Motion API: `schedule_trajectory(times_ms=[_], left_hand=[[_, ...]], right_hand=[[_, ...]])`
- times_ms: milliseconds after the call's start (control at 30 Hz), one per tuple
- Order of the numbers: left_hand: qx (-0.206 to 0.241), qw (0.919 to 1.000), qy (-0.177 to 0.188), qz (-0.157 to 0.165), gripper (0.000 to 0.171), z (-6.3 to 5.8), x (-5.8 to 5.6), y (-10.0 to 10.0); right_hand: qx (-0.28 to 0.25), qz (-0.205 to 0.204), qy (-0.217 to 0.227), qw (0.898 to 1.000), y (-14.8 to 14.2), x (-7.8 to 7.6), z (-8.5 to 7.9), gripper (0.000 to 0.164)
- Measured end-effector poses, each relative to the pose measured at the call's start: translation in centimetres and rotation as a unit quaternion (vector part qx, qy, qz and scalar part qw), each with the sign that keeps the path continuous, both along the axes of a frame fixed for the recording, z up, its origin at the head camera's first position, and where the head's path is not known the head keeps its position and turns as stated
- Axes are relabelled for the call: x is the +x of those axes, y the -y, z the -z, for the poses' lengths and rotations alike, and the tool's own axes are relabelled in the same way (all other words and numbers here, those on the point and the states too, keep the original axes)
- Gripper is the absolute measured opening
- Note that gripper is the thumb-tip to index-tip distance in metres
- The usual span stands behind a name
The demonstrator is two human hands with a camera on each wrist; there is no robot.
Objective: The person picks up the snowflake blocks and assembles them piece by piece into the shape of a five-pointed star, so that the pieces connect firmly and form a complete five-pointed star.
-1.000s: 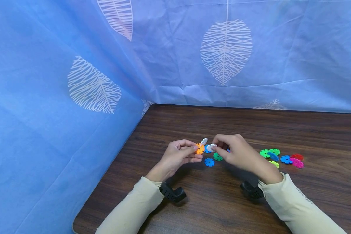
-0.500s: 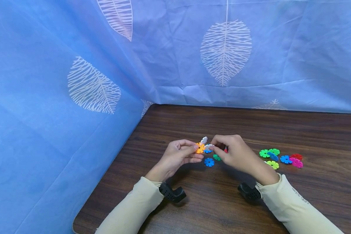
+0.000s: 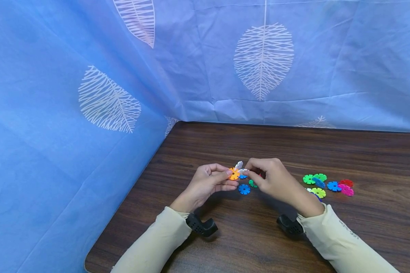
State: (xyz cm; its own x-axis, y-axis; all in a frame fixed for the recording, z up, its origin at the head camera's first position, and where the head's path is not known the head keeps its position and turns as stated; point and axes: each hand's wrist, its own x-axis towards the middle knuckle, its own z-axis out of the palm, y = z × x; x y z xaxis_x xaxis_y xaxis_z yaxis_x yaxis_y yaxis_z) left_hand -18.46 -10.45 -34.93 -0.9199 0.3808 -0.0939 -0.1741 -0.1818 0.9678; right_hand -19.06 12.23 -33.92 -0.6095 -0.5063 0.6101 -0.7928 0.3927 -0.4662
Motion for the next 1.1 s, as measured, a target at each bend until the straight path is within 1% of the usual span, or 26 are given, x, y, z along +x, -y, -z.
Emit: schedule_trajectory(times_ms=[167, 333, 567, 667, 900, 1033, 1100], left_hand=[[0.006, 0.9999, 0.008, -0.003, 0.015, 0.08, 0.09, -0.14], [0.011, 0.9996, 0.021, -0.012, 0.013, -0.01, 0.44, -0.25], [0.008, 0.9994, 0.03, -0.016, 0.011, -0.35, 0.74, -0.42], [0.006, 0.9994, 0.03, -0.019, 0.011, -0.41, 0.75, -0.4], [0.007, 0.9994, 0.022, -0.026, 0.013, -0.03, 0.6, -0.5], [-0.001, 0.9996, 0.009, -0.028, 0.014, 0.11, 0.4, -0.54], [-0.012, 0.9995, -0.002, -0.028, 0.013, 0.09, 0.31, -0.54]], right_hand=[[-0.002, 0.002, -0.003, 1.0, 0.09, 0.05, 0.13, 0.028], [-0.007, 0.002, -0.005, 1.0, 0.15, 0.15, 0.11, 0.031], [0.017, 0.013, -0.004, 1.0, 0.39, 0.48, 0.09, 0.034], [0.012, 0.015, -0.006, 1.0, 0.49, 0.52, 0.16, 0.032], [0.006, 0.008, 0.007, 1.0, 0.71, 0.53, 0.47, 0.031], [0.012, 0.005, 0.0, 1.0, 0.73, 0.47, 0.51, 0.028], [0.013, 0.003, -0.002, 1.0, 0.62, 0.46, 0.45, 0.026]])
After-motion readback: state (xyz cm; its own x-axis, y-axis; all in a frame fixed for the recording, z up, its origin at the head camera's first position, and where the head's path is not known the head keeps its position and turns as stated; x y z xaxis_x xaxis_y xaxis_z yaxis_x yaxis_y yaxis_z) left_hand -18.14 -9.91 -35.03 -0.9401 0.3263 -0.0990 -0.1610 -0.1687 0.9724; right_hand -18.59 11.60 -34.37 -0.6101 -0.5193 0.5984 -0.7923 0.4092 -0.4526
